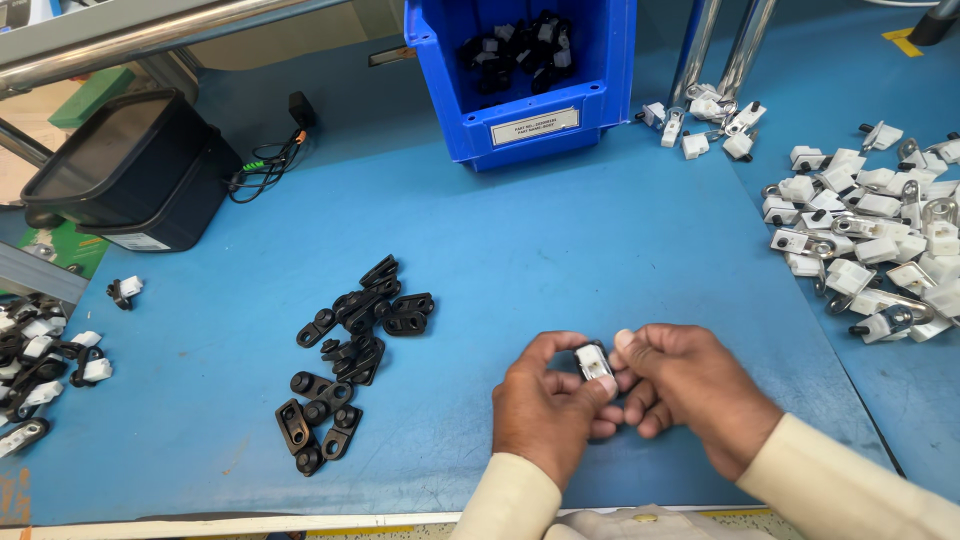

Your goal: The person repeatedly picks a black plastic bracket and a white electrical component, aligns them, and presses them together to form an assembly. The person places each completed assembly into a blue bin and continues the process with new parts from the piles on the table.

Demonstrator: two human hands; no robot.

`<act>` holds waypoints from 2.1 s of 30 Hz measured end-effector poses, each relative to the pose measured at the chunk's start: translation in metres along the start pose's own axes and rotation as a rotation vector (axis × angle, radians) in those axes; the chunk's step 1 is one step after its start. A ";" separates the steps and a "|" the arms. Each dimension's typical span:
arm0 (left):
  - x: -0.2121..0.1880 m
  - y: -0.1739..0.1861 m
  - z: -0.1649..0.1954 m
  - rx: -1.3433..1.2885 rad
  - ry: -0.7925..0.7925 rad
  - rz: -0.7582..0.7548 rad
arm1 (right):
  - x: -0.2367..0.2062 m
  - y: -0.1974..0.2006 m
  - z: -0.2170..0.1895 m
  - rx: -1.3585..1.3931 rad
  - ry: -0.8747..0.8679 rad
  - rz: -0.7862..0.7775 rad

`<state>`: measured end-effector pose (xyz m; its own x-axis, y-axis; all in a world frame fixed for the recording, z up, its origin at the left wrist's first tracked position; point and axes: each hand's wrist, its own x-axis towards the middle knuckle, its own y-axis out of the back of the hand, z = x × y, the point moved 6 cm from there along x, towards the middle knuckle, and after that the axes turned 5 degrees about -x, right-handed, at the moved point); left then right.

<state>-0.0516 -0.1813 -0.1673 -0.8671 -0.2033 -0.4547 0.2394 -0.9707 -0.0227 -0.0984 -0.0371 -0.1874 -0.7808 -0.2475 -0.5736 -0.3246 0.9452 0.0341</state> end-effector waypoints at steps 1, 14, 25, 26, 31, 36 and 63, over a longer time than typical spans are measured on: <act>0.000 0.001 -0.001 -0.090 0.014 0.001 | -0.001 0.003 0.001 0.051 -0.018 -0.017; -0.003 -0.004 -0.009 -0.046 0.098 -0.137 | -0.003 0.003 0.002 -0.122 -0.081 -0.050; 0.000 -0.001 -0.009 -0.093 0.106 -0.188 | -0.003 0.004 0.000 -0.160 -0.121 -0.040; 0.000 0.000 -0.010 -0.108 0.103 -0.173 | -0.002 0.003 0.002 -0.163 -0.111 -0.036; 0.001 0.007 -0.010 -0.077 0.087 -0.133 | 0.002 -0.004 0.013 -0.078 -0.099 0.007; 0.001 0.009 -0.009 0.014 0.051 -0.042 | 0.000 -0.009 0.018 -0.009 -0.048 0.108; 0.003 0.005 -0.002 -0.150 0.087 -0.043 | -0.004 -0.007 0.013 0.081 -0.073 0.099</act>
<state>-0.0522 -0.1862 -0.1701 -0.8382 -0.1440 -0.5260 0.2715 -0.9467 -0.1735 -0.0866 -0.0398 -0.1959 -0.7652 -0.1389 -0.6287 -0.2017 0.9790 0.0292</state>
